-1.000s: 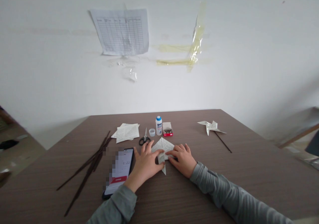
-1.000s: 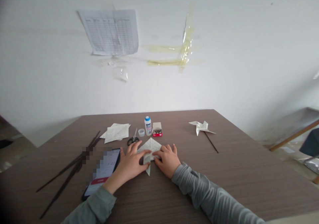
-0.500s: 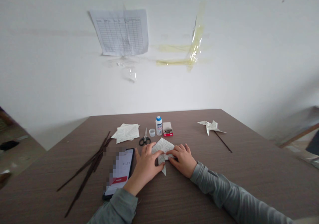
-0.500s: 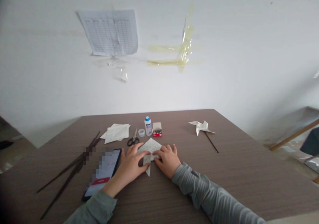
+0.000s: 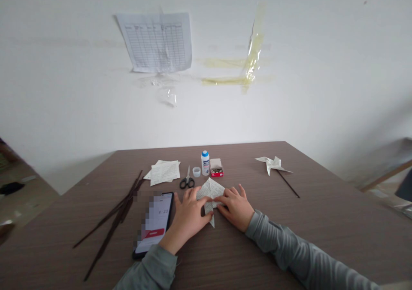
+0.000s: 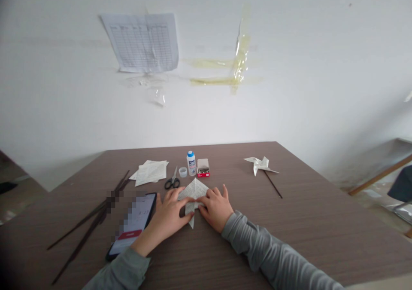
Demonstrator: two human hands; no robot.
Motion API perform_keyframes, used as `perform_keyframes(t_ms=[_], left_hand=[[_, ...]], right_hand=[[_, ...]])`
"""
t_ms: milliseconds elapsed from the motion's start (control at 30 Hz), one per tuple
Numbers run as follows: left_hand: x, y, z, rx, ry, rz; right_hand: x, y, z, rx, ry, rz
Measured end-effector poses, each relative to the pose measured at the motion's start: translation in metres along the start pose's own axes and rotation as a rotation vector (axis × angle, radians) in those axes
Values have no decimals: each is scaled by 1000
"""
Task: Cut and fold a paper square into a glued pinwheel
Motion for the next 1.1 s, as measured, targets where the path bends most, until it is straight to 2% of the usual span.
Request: perform_keyframes(t_ms=[133,433,900,1100], left_hand=[[-1,1,-1,-3,-12,17],[2,2,-5,-42,-64,25],[1,0,-1,-13,-4,-5],[5,1,-4,-27,-56,0]], right_hand=[[1,1,1,-2,3,-24],[0,-1,10,24,49,60],[0,0,3,19,34,-56],[0,-2,7,5,59,15]])
Point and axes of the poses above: each hand's wrist, its own y-axis towards the middle knuckle, its own x-axis out of the palm, z = x × y, the point moved 8 cm from there along y, towards the middle knuckle, and after that the axes turned 9 degrees about -x, right-handed, at the moved point
